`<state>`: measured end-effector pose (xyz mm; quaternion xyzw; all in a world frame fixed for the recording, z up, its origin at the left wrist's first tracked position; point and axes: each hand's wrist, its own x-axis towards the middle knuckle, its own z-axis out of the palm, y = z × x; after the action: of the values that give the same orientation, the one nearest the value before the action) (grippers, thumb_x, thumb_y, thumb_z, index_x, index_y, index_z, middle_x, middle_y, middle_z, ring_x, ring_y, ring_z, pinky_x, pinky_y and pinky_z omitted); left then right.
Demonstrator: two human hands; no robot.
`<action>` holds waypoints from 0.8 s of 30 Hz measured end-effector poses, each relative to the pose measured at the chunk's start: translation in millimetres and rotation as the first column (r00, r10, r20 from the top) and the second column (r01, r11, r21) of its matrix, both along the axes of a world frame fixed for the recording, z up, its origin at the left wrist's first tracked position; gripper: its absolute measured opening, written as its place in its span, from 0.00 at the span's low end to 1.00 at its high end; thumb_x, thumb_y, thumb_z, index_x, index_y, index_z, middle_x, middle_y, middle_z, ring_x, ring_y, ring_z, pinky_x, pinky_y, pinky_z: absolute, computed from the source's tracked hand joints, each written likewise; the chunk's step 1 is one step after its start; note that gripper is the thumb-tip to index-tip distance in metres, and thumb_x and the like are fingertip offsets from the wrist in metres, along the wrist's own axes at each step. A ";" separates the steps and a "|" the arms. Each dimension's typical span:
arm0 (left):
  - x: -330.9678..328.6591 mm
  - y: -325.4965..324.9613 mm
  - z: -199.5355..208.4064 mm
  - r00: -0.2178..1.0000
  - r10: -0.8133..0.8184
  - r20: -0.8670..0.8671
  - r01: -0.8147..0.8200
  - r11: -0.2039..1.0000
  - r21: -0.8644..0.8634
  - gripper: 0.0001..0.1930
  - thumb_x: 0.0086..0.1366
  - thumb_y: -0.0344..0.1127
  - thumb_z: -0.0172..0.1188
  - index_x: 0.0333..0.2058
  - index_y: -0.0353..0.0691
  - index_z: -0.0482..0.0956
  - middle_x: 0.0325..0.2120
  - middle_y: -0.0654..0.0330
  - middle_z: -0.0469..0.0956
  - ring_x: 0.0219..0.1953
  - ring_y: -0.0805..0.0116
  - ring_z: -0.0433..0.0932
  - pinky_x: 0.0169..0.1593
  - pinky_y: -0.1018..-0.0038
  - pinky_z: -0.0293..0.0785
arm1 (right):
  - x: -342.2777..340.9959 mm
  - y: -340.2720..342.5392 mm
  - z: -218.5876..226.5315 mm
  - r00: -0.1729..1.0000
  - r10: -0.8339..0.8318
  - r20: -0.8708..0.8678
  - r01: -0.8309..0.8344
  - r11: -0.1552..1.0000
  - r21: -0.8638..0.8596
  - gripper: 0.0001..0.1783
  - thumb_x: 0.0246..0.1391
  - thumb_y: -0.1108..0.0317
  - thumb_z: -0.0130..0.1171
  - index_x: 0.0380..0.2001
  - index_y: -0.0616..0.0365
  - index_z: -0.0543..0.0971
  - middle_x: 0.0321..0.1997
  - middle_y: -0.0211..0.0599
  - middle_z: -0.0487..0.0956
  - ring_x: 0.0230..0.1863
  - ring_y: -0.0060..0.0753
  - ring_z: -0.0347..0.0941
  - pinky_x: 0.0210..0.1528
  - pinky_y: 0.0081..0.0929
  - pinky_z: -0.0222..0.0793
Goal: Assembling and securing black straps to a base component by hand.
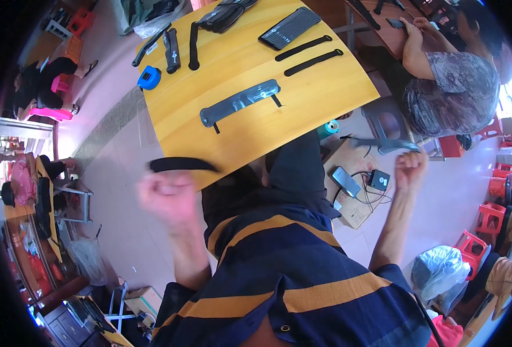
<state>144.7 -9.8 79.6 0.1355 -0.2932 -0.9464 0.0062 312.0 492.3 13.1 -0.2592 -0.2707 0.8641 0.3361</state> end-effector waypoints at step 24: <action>-93.2 324.7 46.5 0.515 -0.777 -0.361 0.525 0.619 -0.585 0.11 0.71 0.37 0.57 0.35 0.34 0.80 0.25 0.64 0.77 0.27 0.75 0.77 0.37 0.75 0.80 | 19.6 -52.6 -10.6 0.926 0.256 0.278 -0.338 0.891 0.303 0.23 0.72 0.54 0.48 0.21 0.51 0.69 0.16 0.27 0.69 0.18 0.21 0.65 0.27 0.22 0.67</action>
<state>51.5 314.9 126.1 -0.2902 -0.4929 -0.7840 -0.2411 331.6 439.7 2.5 -0.2498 -0.4916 0.8085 0.2057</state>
